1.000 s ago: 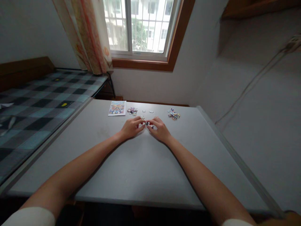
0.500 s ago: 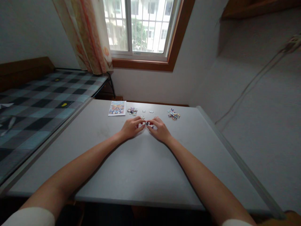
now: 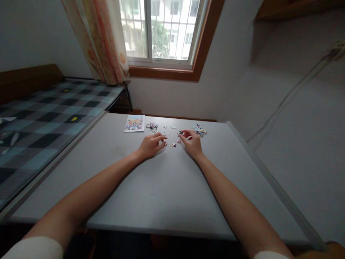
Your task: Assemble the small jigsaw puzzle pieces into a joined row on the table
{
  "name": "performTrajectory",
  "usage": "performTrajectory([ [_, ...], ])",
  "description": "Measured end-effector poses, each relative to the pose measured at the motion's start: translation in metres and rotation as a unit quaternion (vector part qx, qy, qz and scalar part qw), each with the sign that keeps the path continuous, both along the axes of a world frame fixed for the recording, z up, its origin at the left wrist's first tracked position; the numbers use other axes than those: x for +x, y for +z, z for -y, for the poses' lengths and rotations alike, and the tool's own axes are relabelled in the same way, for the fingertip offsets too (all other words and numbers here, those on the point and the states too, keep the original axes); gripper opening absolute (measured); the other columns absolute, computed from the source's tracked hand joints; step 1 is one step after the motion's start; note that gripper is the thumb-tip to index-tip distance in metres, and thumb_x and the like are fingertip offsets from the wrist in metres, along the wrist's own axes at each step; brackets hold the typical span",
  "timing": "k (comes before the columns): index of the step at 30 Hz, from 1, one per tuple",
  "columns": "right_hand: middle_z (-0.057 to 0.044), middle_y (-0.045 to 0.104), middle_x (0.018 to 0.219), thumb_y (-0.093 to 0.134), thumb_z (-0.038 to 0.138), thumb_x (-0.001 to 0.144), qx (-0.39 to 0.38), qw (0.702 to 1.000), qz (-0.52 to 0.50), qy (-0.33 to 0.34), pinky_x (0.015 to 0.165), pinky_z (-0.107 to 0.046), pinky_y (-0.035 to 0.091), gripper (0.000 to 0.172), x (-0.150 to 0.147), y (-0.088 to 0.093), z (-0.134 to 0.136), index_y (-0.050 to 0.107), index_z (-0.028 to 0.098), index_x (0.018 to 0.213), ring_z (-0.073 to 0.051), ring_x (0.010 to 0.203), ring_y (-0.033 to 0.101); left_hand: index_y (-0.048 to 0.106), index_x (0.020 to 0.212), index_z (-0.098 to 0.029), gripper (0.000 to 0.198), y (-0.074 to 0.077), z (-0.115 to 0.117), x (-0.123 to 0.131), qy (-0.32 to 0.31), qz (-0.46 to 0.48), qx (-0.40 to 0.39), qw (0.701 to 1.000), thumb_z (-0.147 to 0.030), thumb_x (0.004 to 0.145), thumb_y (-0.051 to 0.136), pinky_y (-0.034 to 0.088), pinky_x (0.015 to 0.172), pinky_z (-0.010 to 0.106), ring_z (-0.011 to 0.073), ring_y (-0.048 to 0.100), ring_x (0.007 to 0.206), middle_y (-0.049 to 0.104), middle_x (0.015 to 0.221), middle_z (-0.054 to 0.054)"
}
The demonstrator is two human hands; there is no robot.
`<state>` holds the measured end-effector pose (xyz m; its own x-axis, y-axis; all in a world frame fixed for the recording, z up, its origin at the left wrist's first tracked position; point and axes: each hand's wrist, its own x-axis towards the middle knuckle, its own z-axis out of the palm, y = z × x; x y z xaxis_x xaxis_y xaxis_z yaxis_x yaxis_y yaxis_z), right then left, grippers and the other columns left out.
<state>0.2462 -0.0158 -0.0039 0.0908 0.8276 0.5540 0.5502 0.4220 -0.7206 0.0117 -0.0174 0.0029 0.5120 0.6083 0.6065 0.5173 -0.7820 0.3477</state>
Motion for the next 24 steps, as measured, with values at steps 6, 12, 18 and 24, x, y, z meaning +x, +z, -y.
performTrajectory([
  [6, -0.004, 0.064, 0.074, 0.066, 0.055, 0.072, -0.039, 0.996, -0.048, -0.061, 0.068, -0.034, 0.048, 0.038, 0.011, -0.001, -0.005, 0.061, 0.018, 0.084, -0.019, 0.069, 0.059, 0.068, 0.098, -0.017, 0.018, -0.002, -0.002, 0.0, 0.0, 0.001, 0.0, 1.0, -0.026, 0.091, 0.054, 0.044, 0.058, 0.02, 0.0057, 0.053, 0.055, 0.066, 0.088, 0.003],
  [12, -0.005, 0.064, 0.074, 0.064, 0.059, 0.072, -0.032, 0.996, -0.022, -0.08, 0.068, -0.035, 0.048, 0.041, 0.014, -0.002, -0.006, 0.06, 0.019, 0.079, -0.019, 0.066, 0.058, 0.068, 0.096, -0.017, 0.018, 0.001, 0.0, 0.0, -0.002, -0.001, 0.003, 1.0, -0.026, 0.091, 0.053, 0.044, 0.059, 0.02, 0.0057, 0.053, 0.055, 0.065, 0.087, 0.003],
  [18, -0.006, 0.065, 0.075, 0.065, 0.057, 0.072, -0.038, 0.997, -0.004, -0.072, 0.068, -0.035, 0.049, 0.04, 0.015, -0.004, -0.008, 0.06, 0.018, 0.08, -0.019, 0.066, 0.059, 0.069, 0.094, -0.017, 0.018, 0.004, 0.001, 0.001, -0.005, -0.004, 0.005, 1.0, -0.026, 0.091, 0.053, 0.044, 0.058, 0.02, 0.0062, 0.053, 0.056, 0.066, 0.086, 0.003],
  [24, -0.006, 0.065, 0.069, 0.06, 0.05, 0.074, -0.052, 0.997, -0.017, -0.052, 0.065, -0.033, 0.049, 0.031, 0.013, -0.001, -0.006, 0.06, 0.019, 0.072, -0.018, 0.062, 0.058, 0.069, 0.094, -0.017, 0.017, 0.003, 0.001, 0.001, -0.003, -0.006, 0.004, 1.0, -0.025, 0.091, 0.054, 0.044, 0.059, 0.019, 0.006, 0.053, 0.056, 0.066, 0.087, 0.003],
])
